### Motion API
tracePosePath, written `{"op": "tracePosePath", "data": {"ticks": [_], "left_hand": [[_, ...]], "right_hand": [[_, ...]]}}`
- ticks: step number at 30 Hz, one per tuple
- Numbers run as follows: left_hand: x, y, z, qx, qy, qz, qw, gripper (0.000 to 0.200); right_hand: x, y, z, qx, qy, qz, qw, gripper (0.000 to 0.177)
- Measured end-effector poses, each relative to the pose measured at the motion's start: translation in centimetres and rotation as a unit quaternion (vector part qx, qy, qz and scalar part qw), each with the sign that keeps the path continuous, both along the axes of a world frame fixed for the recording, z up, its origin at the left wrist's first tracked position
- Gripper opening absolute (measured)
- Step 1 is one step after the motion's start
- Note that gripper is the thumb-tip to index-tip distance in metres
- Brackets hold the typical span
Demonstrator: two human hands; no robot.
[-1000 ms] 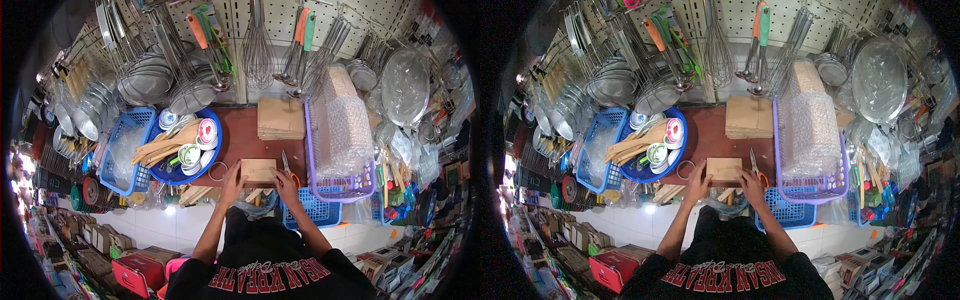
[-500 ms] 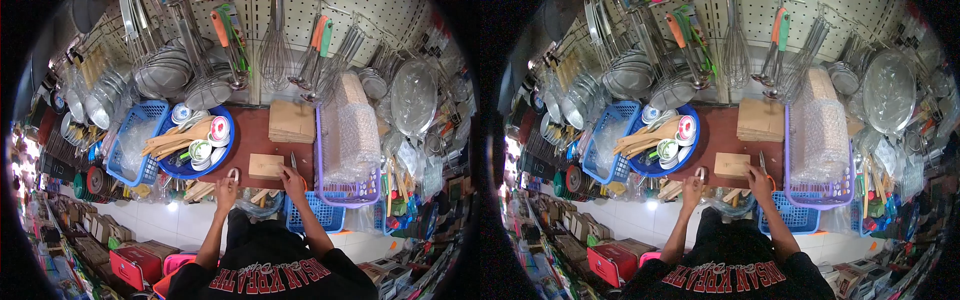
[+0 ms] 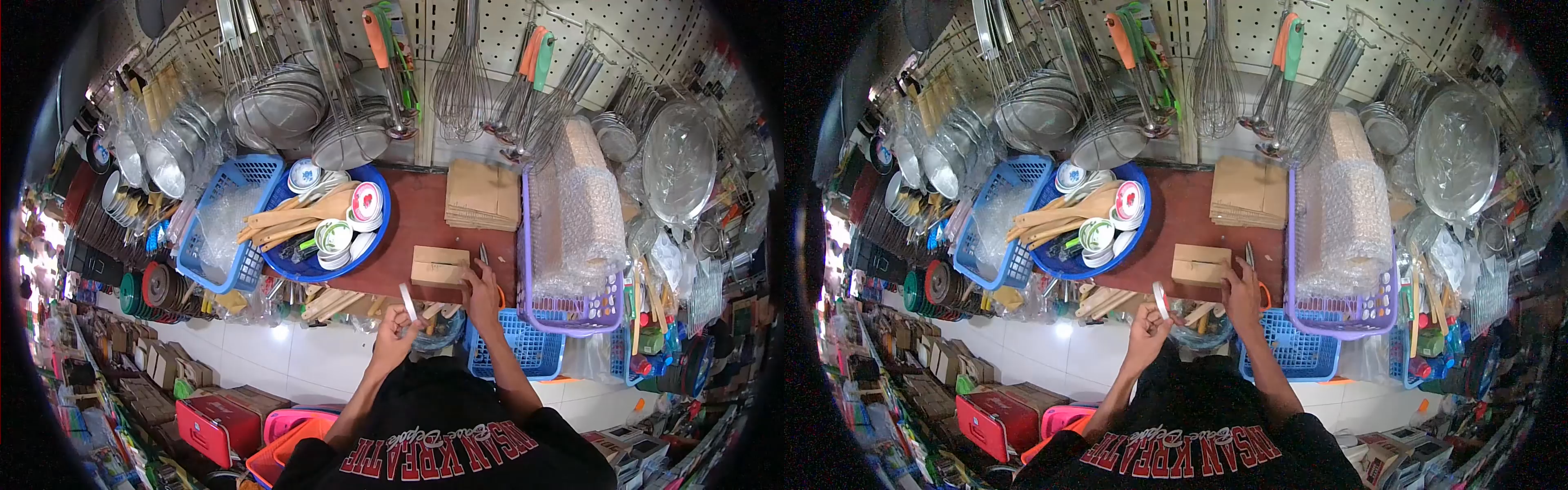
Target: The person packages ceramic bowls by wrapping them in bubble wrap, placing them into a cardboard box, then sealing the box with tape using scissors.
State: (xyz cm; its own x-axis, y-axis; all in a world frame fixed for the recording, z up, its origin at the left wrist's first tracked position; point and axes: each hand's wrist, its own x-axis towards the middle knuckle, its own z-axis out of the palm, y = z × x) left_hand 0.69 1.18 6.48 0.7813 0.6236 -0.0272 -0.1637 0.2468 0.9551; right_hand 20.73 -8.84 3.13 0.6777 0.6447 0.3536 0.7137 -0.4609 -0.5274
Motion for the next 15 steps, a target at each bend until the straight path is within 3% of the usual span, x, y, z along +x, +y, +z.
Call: {"op": "tracePosePath", "data": {"ticks": [4,7,10,13,15], "left_hand": [[0.4,-0.8,3.1,0.009,-0.005,-0.038,0.999,0.022],[0.3,-1.4,5.2,0.053,-0.004,-0.049,0.997,0.022],[-0.1,-1.9,6.2,0.088,-0.004,-0.067,0.994,0.024],[-0.6,-2.4,6.9,0.158,0.022,-0.084,0.984,0.027],[-0.5,-2.9,8.0,0.202,0.032,-0.088,0.975,0.027]], "right_hand": [[-1.2,0.2,2.9,0.049,0.012,-0.023,0.998,0.041],[-1.9,-0.9,4.0,0.145,0.152,0.034,0.977,0.045],[-3.1,-3.3,6.4,0.136,0.386,0.159,0.899,0.044],[-6.3,-4.6,10.1,0.246,0.486,0.228,0.807,0.041],[-7.3,-4.8,11.2,0.239,0.444,0.26,0.823,0.039]]}}
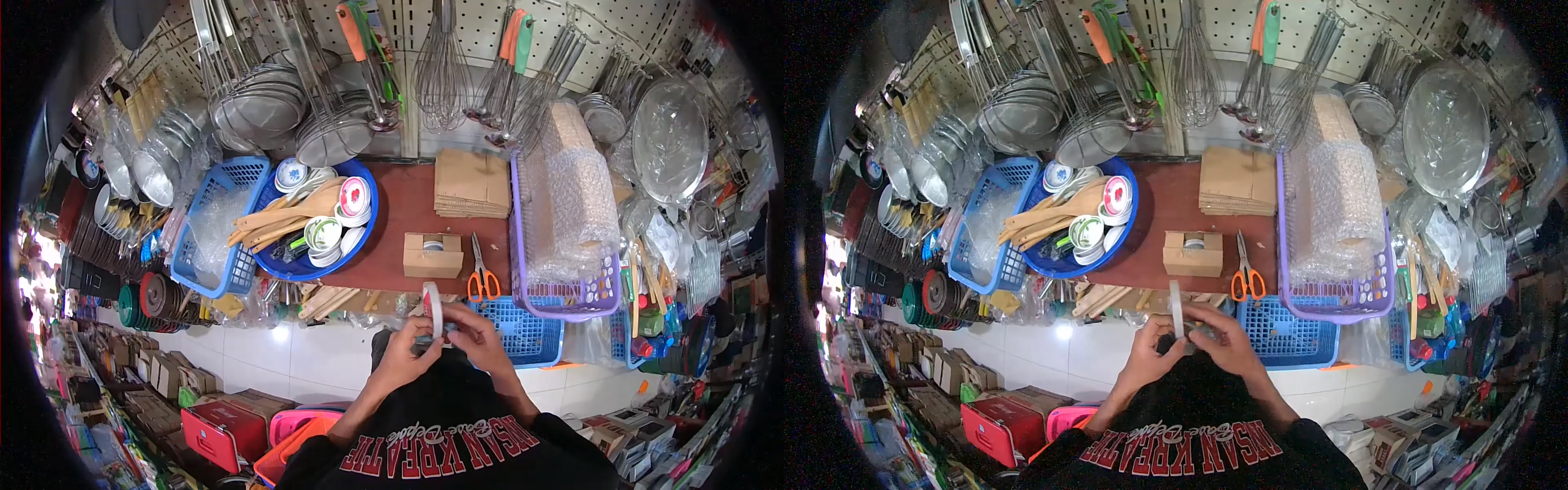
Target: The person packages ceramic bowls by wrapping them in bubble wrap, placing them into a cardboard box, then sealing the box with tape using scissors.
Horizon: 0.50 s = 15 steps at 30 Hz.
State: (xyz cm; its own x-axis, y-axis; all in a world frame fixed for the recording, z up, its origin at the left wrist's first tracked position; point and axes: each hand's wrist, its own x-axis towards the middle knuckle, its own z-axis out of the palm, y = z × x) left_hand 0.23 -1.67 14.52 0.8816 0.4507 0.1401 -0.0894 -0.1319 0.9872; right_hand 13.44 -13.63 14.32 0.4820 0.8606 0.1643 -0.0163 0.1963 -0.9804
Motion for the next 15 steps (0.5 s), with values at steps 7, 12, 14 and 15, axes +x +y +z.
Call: {"op": "tracePosePath", "data": {"ticks": [7,12,14,15], "left_hand": [[0.9,0.1,1.9,0.096,0.022,-0.043,0.994,0.018],[1.9,-0.2,1.3,0.184,-0.057,-0.026,0.981,0.018],[2.1,-0.2,1.1,0.208,-0.078,-0.022,0.975,0.021],[2.1,-0.2,0.6,0.218,-0.083,-0.022,0.972,0.023]], "right_hand": [[-0.9,-0.9,2.2,-0.014,-0.014,-0.024,1.0,0.034],[-1.2,-1.3,2.3,-0.002,-0.016,-0.056,0.998,0.028],[-1.6,-1.4,2.2,0.0,-0.001,-0.072,0.997,0.026],[-1.7,-1.4,2.1,0.003,-0.002,-0.076,0.997,0.025]]}}
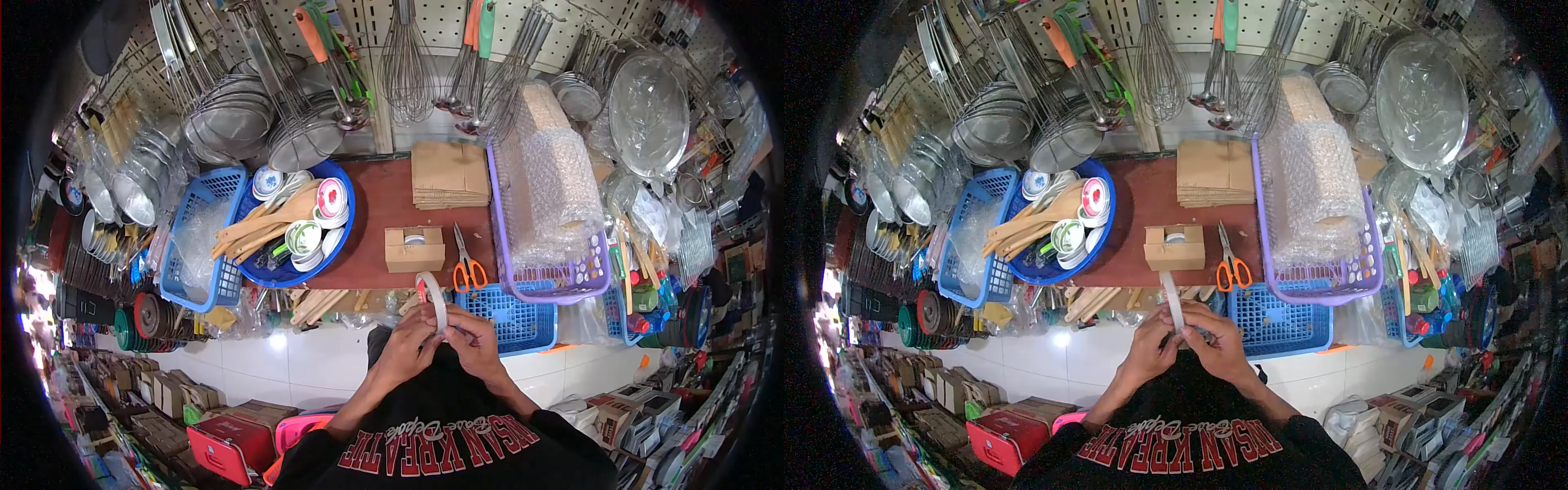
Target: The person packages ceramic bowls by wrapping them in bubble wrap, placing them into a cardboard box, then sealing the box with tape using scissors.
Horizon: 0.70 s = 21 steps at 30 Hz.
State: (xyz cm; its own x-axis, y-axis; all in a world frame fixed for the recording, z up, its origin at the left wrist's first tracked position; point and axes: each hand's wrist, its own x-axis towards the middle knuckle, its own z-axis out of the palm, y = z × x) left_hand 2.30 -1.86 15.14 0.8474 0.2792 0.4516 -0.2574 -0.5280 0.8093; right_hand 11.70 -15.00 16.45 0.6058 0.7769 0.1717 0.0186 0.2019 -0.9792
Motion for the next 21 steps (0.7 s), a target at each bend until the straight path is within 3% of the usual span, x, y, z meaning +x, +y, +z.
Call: {"op": "tracePosePath", "data": {"ticks": [5,17,21], "left_hand": [[0.4,0.2,-0.2,0.026,-0.016,-0.002,1.0,0.025],[0.5,0.6,-0.1,0.14,-0.07,0.035,0.987,0.021],[0.4,0.8,1.0,0.142,-0.053,0.025,0.988,0.02]], "right_hand": [[-0.2,0.0,-0.3,0.004,-0.032,-0.005,0.999,0.023],[-0.4,0.3,-0.4,0.043,0.041,0.012,0.998,0.021],[-0.1,-0.1,-0.7,0.026,0.125,0.029,0.991,0.021]]}}
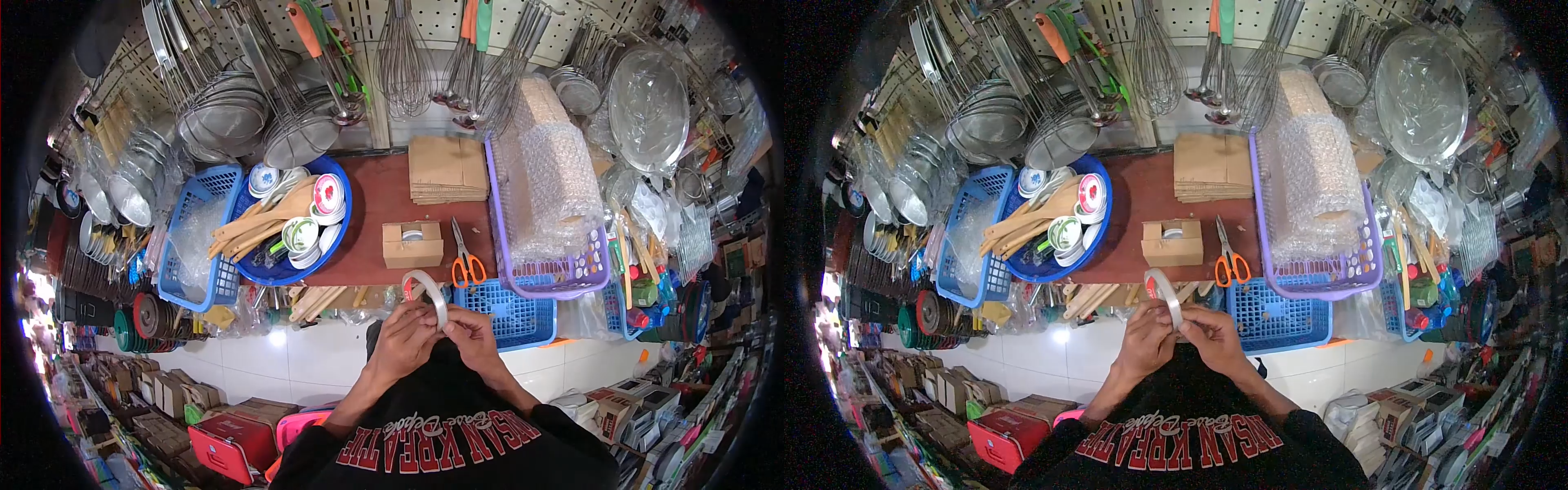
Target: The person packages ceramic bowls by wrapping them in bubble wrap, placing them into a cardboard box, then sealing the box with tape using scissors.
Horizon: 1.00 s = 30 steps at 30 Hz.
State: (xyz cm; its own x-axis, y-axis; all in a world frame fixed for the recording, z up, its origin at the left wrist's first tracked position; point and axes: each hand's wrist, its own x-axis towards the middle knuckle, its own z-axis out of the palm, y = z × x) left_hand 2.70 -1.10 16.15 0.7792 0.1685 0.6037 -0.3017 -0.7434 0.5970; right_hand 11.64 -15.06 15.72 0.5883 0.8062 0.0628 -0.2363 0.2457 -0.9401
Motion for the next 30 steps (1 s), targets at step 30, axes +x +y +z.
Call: {"op": "tracePosePath", "data": {"ticks": [30], "left_hand": [[-2.1,1.5,-1.9,-0.14,0.14,0.009,0.98,0.026]], "right_hand": [[2.6,-0.1,0.5,-0.15,-0.17,-0.038,0.973,0.011]]}}
